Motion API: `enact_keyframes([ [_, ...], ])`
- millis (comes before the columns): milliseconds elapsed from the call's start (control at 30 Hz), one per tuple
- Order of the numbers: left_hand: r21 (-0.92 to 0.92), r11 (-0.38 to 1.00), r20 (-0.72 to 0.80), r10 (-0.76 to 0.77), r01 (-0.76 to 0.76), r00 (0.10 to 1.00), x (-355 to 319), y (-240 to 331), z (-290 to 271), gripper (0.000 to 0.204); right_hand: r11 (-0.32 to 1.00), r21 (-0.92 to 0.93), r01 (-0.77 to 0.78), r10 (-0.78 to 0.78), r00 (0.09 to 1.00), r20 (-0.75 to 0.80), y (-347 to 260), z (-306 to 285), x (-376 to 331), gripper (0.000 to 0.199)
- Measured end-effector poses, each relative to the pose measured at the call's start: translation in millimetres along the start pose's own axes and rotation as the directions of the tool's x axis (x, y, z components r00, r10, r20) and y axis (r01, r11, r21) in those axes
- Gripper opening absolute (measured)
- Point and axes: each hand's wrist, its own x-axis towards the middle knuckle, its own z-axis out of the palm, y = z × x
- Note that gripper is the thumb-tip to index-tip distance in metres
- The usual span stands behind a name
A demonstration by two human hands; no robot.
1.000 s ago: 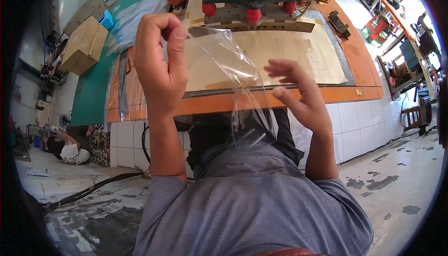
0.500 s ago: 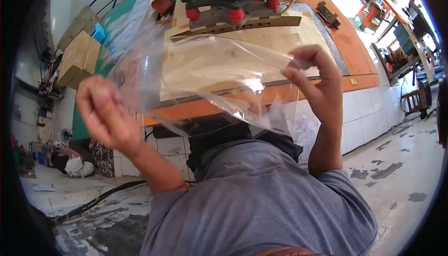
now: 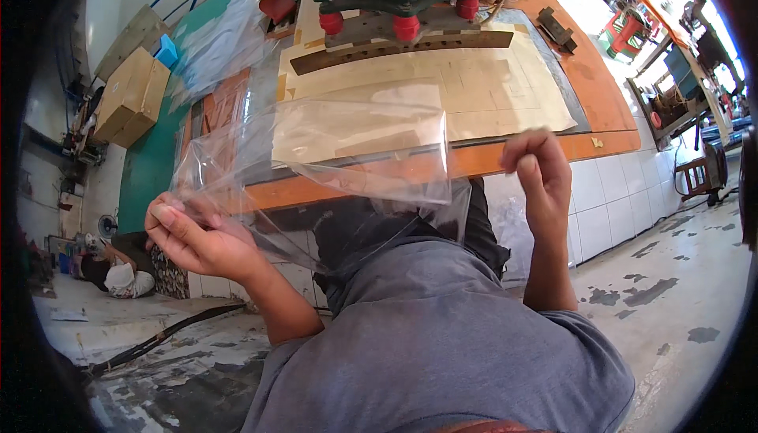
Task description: The person opens and separates layers of plastic sheets by hand, then positions and flattens them on a wooden board beneath a press machine.
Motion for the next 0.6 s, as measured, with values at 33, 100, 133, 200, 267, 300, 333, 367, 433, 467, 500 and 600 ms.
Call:
enact_keyframes([
  [33,0.004,1.000,-0.005,0.006,-0.006,1.000,-1.8,0.5,1.3,0.024,0.995,0.085,-0.052,0.041,0.990,0.135,-8.4,-4.1,-5.3,0.041],
  [100,0.009,0.999,-0.008,0.033,-0.033,0.999,-5.6,-1.1,5.8,0.025,0.985,0.165,-0.048,-0.031,0.894,0.447,-21.7,-2.6,-1.6,0.045],
  [133,0.008,0.999,-0.008,0.033,-0.032,0.999,-6.9,-2.1,6.4,0.025,0.978,0.201,-0.053,-0.076,0.810,0.582,-31.7,1.1,-0.2,0.048],
  [200,-0.032,0.999,-0.008,0.016,-0.016,1.000,-9.8,-1.5,8.5,0.024,0.989,0.011,-0.150,0.088,0.639,0.764,-56.4,10.7,1.2,0.057],
  [267,-0.096,0.995,0.025,0.022,-0.019,0.999,-11.6,-1.0,6.9,0.023,0.953,-0.219,-0.207,0.299,0.563,0.771,-62.0,19.9,0.6,0.065],
  [300,-0.158,0.987,0.057,0.029,-0.019,0.998,-12.5,-1.0,5.1,0.022,0.940,-0.291,-0.178,0.331,0.680,0.654,-57.2,23.1,-0.7,0.069],
  [333,-0.164,0.986,0.059,0.028,-0.018,0.998,-12.4,-2.9,0.6,0.022,0.917,-0.365,-0.160,0.343,0.782,0.520,-52.4,24.6,-2.1,0.074],
  [367,-0.185,0.983,0.121,0.015,0.007,0.993,-12.1,-4.5,-4.1,0.023,0.881,-0.411,-0.234,0.412,0.807,0.424,-49.3,24.0,-3.2,0.082],
  [433,-0.251,0.965,0.194,-0.025,0.074,0.981,-19.3,-2.6,-10.8,0.027,0.877,-0.434,-0.208,0.359,0.883,0.302,-47.0,25.4,-1.5,0.083],
  [467,-0.294,0.949,0.205,-0.054,0.114,0.977,-23.9,1.7,-11.6,0.030,0.872,-0.455,-0.182,0.291,0.939,0.183,-45.1,26.2,-0.3,0.085],
  [500,-0.420,0.877,0.367,-0.072,0.234,0.928,-27.4,2.7,-13.4,0.032,0.908,-0.397,-0.134,0.207,0.968,0.145,-36.8,26.6,-1.6,0.086],
  [600,-0.530,0.706,0.591,-0.089,0.469,0.801,-33.2,-3.6,-33.6,0.038,0.959,-0.268,-0.093,0.116,0.991,0.071,-28.8,24.7,1.6,0.081],
])
